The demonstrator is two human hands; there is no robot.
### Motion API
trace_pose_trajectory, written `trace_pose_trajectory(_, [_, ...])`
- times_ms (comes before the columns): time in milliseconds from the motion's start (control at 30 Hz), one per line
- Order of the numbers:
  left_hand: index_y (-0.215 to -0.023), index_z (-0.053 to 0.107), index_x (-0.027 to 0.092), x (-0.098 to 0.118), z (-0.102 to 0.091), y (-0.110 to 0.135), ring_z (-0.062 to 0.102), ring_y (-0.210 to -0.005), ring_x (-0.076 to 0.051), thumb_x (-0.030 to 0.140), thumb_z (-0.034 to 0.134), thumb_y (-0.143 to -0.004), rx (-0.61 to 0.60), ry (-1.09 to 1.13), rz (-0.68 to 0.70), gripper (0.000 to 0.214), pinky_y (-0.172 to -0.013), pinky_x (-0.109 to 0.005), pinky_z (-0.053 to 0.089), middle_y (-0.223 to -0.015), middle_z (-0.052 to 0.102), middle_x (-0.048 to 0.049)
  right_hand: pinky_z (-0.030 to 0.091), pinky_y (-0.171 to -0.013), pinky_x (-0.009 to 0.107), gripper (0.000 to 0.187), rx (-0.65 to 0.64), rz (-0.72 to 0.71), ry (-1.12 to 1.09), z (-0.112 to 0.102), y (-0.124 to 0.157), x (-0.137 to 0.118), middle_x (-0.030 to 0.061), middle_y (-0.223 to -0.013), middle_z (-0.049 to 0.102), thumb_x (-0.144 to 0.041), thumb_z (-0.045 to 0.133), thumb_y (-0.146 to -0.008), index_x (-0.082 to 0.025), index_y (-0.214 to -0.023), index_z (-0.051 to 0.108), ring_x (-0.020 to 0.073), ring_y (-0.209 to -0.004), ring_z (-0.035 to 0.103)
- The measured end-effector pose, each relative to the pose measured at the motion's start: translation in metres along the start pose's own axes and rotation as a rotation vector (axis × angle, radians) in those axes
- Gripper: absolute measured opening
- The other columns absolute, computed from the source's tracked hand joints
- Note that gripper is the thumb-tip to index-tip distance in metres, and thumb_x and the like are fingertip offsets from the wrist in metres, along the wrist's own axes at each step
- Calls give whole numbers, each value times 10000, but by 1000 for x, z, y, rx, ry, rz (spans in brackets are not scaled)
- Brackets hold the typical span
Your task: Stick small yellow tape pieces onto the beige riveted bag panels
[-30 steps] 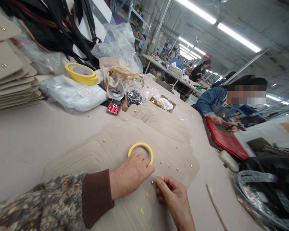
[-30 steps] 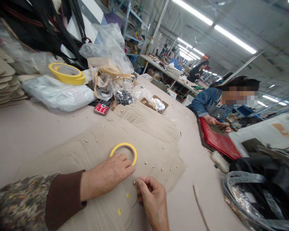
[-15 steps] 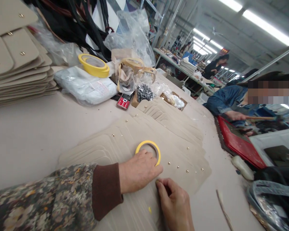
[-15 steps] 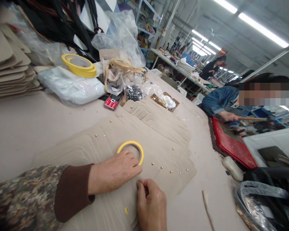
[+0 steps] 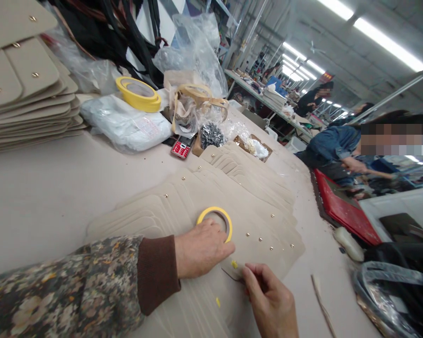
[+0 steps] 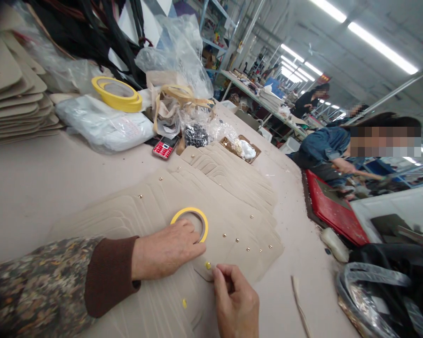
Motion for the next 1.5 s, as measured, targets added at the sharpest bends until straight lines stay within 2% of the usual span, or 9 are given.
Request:
trace_pose_trajectory(167, [-834, 532, 179, 1, 0, 0, 523, -745, -226, 102, 530, -882, 35, 6, -6, 91, -667, -355, 336, -777, 608, -56, 515, -646, 262, 380, 99, -189, 145, 23, 14, 5, 64, -753, 744, -527, 554, -889, -195, -819, 725, 194, -648, 694])
trace_pose_trajectory(333, [-828, 531, 179, 1, 1, 0, 521, -741, -235, 97, 510, -888, 30, 24, -7, 104, -675, -364, 347, -769, 605, -64, 497, -617, 259, 399, 208, -261, 225, 32, 15, 4, 71, -740, 742, -512, 504, -932, -191, -817, 710, 186, -611, 690])
trace_pose_trajectory(567, [-837, 534, 183, 0, -3, -2, 537, -755, -242, 109, 532, -881, -9, 18, -6, 86, -674, -370, 355, -783, 619, -58, 465, -509, 213, 354, 140, -240, 272, 25, 5, 5, 19, -642, 718, -479, 496, -935, -198, -840, 690, 145, -486, 650])
trace_pose_trajectory(833, [-849, 527, 181, 1, -4, -1, 547, -799, -251, 99, 520, -885, -50, -2, -12, 89, -710, -372, 375, -815, 627, -58, 488, -585, 207, 315, 132, -154, 179, 24, -2, -5, 25, -698, 729, -439, 520, -903, -192, -898, 716, 151, -565, 664])
trace_pose_trajectory(1233, [-1029, 546, 176, 0, -4, -2, 600, -742, -166, 156, 481, -936, 174, 304, 125, 116, -648, -256, 447, -862, 639, -18, 441, -559, 209, 274, -357, -28, 34, 14, -1, -12, 4, -626, 682, -312, 575, -876, -180, -651, 657, 154, -616, 631])
trace_pose_trajectory(1300, [-1137, 527, 177, -1, -2, -1, 621, -752, -164, 164, 472, -947, 201, 329, 123, 198, -672, -250, 468, -870, 658, -20, 455, -527, 205, 239, -302, -35, -78, 10, -2, -13, 3, -644, 686, -329, 566, -892, -177, -761, 696, 141, -572, 615])
trace_pose_trajectory(1367, [-1327, 415, 191, -1, 0, 1, 648, -789, -170, 156, 468, -950, 215, 329, 122, 383, -697, -252, 490, -921, 682, -29, 475, -499, 198, 202, -138, -118, -173, 6, -3, -15, 6, -700, 700, -326, 563, -906, -182, -928, 702, 126, -542, 608])
trace_pose_trajectory(1433, [-1444, 259, 193, 0, 2, 1, 669, -837, -184, 161, 476, -953, 207, 321, 116, 538, -716, -265, 509, -985, 695, -51, 511, -539, 194, 164, 45, -291, -179, 3, -3, -20, 20, -794, 720, -263, 588, -896, -194, -1010, 683, 125, -601, 640])
trace_pose_trajectory(1500, [-1448, 232, 169, 1, 3, 2, 682, -842, -201, 182, 483, -959, 175, 309, 90, 550, -704, -276, 519, -986, 701, -70, 537, -621, 192, 172, 148, -503, -128, 2, -4, -27, 33, -871, 722, -167, 610, -871, -202, -1029, 667, 129, -709, 667])
Point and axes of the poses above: each hand's wrist, its own y-axis away from the middle knuckle, its own z-axis out of the palm, x = y × z, the point moved 1 cm from there along -y, towards the middle knuckle
